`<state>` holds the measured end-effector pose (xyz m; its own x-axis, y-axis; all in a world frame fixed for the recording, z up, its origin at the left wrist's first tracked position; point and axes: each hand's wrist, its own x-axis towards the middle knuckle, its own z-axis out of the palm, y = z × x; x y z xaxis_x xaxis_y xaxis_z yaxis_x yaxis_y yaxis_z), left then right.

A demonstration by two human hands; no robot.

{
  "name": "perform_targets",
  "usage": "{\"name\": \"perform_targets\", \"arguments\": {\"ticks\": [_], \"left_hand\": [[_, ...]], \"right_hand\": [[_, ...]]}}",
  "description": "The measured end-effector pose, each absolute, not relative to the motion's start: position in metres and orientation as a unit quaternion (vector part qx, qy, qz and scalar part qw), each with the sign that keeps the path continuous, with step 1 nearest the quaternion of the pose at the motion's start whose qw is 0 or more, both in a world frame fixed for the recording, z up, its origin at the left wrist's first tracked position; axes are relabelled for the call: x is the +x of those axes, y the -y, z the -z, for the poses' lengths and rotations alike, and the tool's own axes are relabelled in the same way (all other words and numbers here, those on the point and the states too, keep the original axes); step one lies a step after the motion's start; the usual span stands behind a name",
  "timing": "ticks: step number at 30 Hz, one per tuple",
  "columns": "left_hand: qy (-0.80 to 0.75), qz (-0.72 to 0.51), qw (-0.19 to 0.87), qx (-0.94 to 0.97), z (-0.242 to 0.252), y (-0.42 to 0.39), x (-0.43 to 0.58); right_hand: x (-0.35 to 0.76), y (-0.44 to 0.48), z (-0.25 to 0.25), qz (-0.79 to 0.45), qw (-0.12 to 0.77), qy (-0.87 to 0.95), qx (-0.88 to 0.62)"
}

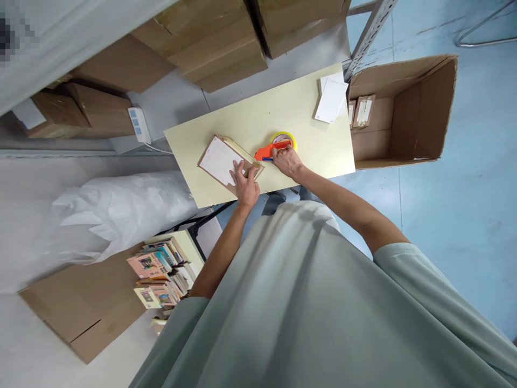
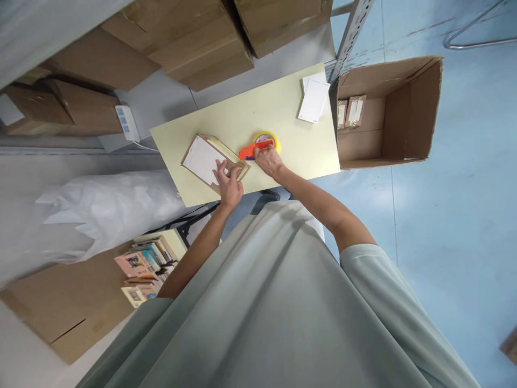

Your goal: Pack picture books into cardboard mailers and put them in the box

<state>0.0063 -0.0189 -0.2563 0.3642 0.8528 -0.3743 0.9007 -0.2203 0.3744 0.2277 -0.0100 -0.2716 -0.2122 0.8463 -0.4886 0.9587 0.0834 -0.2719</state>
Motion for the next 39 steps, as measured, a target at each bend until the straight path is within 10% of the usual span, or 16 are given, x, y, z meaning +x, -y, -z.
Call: {"name": "perform_targets", "arguments": {"ticks": [23, 39], "left_hand": [[-0.589, -0.038, 0.255, 0.766, 0.234, 0.011, 0.026], [-0.444, -0.386, 0.194, 0.785, 0.093, -0.104, 0.039]], "right_hand": [[0.234, 0.006, 0.196, 0.305, 0.073, -0.628, 0.712], [0.196, -0.078, 0.008, 0.127, 0.015, -0.622, 0.773]]}}
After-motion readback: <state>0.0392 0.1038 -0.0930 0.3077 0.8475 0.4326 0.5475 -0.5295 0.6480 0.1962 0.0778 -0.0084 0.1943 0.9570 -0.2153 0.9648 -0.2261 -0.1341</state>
